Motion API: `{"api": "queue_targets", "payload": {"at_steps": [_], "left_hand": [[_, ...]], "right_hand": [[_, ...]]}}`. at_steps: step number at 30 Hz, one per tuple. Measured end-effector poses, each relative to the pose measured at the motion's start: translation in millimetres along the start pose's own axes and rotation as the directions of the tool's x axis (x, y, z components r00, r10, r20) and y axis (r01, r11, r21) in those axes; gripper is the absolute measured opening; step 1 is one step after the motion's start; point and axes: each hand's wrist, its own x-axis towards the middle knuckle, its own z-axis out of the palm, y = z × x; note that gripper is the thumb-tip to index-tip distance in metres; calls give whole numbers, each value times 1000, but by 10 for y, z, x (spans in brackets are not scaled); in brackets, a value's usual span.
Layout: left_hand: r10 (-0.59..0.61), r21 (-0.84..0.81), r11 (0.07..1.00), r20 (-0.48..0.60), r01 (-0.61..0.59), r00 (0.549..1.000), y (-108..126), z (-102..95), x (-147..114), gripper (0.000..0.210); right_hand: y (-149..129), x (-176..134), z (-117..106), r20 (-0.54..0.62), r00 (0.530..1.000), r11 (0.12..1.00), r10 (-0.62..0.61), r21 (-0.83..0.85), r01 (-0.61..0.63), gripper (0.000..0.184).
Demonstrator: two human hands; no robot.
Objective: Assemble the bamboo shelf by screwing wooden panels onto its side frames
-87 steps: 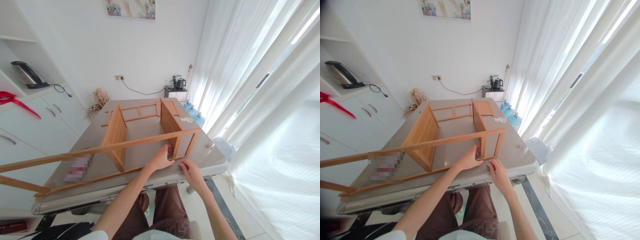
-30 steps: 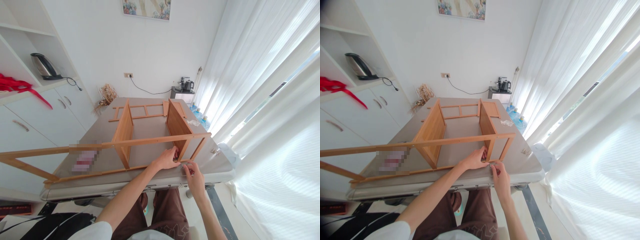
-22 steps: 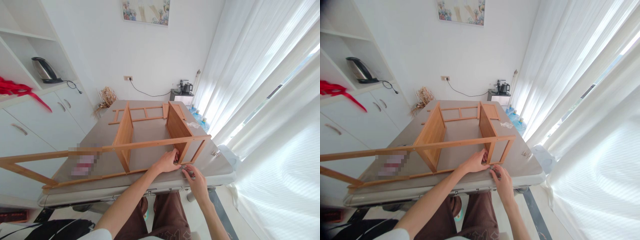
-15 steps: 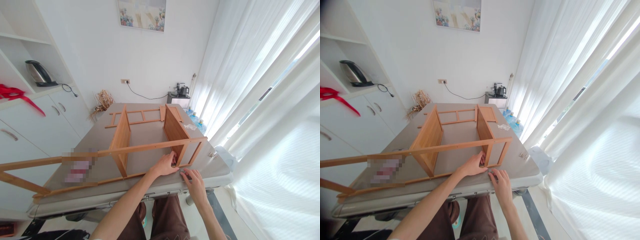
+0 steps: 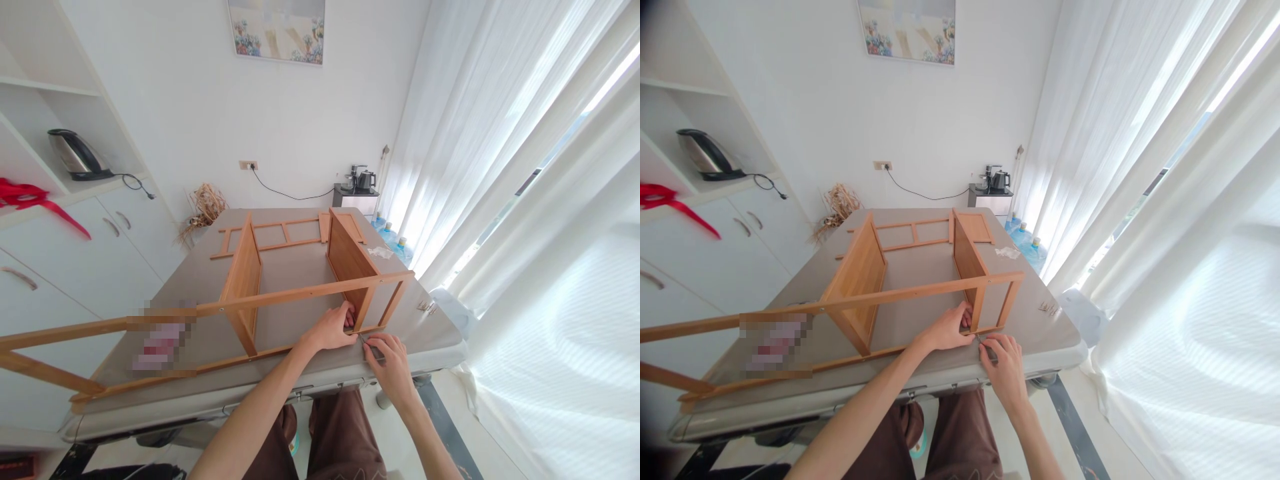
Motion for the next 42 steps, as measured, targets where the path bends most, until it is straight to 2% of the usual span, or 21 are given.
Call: {"api": "queue_targets", "payload": {"at_steps": [7, 15, 20, 22, 24, 26, 29, 38, 42], "left_hand": [[11, -9, 1000, -10, -12, 1000, -23, 26, -4, 45], [24, -17, 1000, -6, -24, 1000, -16, 8, -7, 47], [15, -22, 1000, -1, -15, 1000, -15, 2, -11, 47], [10, -25, 1000, 1, -10, 1000, -12, -3, -14, 46], [6, -29, 1000, 5, -6, 1000, -10, -7, -16, 45], [3, -30, 1000, 7, -3, 1000, -7, -12, -17, 45], [1, -29, 1000, 9, -1, 1000, 0, -18, -20, 46], [13, -35, 999, 13, -13, 1000, -9, -22, -21, 45], [14, -43, 999, 13, -13, 1000, -37, 1, -11, 48]], "right_hand": [[-63, -31, -56, 55, 998, 1000, -20, 25, 19, 13], [-87, 35, -108, 62, 998, 996, 22, 81, -27, 14], [-93, 33, -238, 77, 994, 986, 79, 138, -89, 25], [-110, 36, -299, 97, 983, 967, 154, 187, -171, 29], [-136, 46, -338, 133, 954, 915, 269, 273, -296, 32], [-162, 62, -340, 173, 908, 820, 382, 389, -419, 37], [-188, 85, -284, 222, 855, 684, 468, 522, -510, 39], [-190, 75, -180, 249, 816, 536, 521, 649, -540, 40], [-190, 92, -194, 258, 786, 429, 561, 722, -543, 39]]}}
